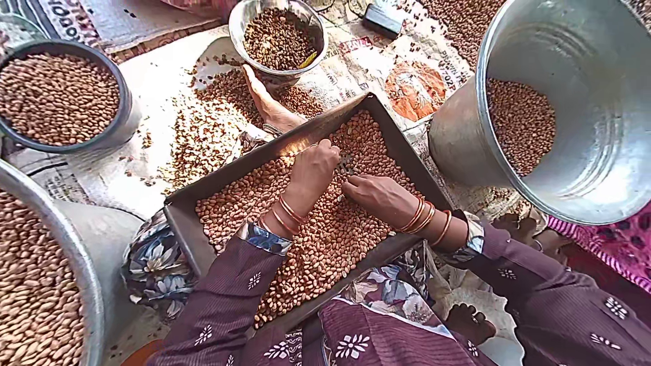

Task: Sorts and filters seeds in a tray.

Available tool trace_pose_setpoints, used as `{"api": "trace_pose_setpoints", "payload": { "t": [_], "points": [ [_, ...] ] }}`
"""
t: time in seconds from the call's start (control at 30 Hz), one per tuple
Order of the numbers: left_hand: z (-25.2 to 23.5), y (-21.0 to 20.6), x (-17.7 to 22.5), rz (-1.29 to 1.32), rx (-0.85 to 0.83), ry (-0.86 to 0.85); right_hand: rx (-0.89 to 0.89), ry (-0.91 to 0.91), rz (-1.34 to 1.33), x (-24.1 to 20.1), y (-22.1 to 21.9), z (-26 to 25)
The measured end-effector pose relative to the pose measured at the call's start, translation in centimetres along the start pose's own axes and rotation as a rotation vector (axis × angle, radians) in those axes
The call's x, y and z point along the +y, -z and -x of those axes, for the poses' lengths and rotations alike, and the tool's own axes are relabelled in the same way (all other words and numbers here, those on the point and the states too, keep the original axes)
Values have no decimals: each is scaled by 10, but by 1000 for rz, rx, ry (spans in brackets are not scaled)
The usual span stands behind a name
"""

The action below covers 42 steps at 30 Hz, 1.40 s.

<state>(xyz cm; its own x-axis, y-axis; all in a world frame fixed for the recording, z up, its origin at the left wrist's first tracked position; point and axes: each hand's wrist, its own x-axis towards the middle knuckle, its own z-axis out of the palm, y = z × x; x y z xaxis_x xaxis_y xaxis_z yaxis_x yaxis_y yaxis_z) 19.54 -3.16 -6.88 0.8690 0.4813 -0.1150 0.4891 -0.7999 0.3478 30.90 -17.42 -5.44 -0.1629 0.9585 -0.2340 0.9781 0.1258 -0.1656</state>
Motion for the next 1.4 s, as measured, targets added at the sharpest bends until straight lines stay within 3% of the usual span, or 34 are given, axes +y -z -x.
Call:
{"api": "trace_pose_setpoints", "payload": {
  "t": [0.13,0.37,0.5,0.6,0.7,0.93,1.17,1.4],
  "points": [
    [14,2,19,-63,-87,68,7,-27,-39,3,-5,-1],
    [30,-15,17,-39,14,57,-53,-19,-103,10,21,-4],
    [24,-8,5,59,-9,67,146,-61,-69,30,61,4],
    [10,-6,-9,155,65,82,198,-72,-47,39,80,4],
    [-6,-3,-15,204,105,126,177,22,-96,65,59,-23],
    [-18,-9,-10,96,208,83,188,57,-138,76,24,-37],
    [-23,0,4,47,86,178,199,-31,-71,68,15,-45],
    [-21,-1,9,112,73,190,123,-100,-39,56,21,-39]
  ]
}}
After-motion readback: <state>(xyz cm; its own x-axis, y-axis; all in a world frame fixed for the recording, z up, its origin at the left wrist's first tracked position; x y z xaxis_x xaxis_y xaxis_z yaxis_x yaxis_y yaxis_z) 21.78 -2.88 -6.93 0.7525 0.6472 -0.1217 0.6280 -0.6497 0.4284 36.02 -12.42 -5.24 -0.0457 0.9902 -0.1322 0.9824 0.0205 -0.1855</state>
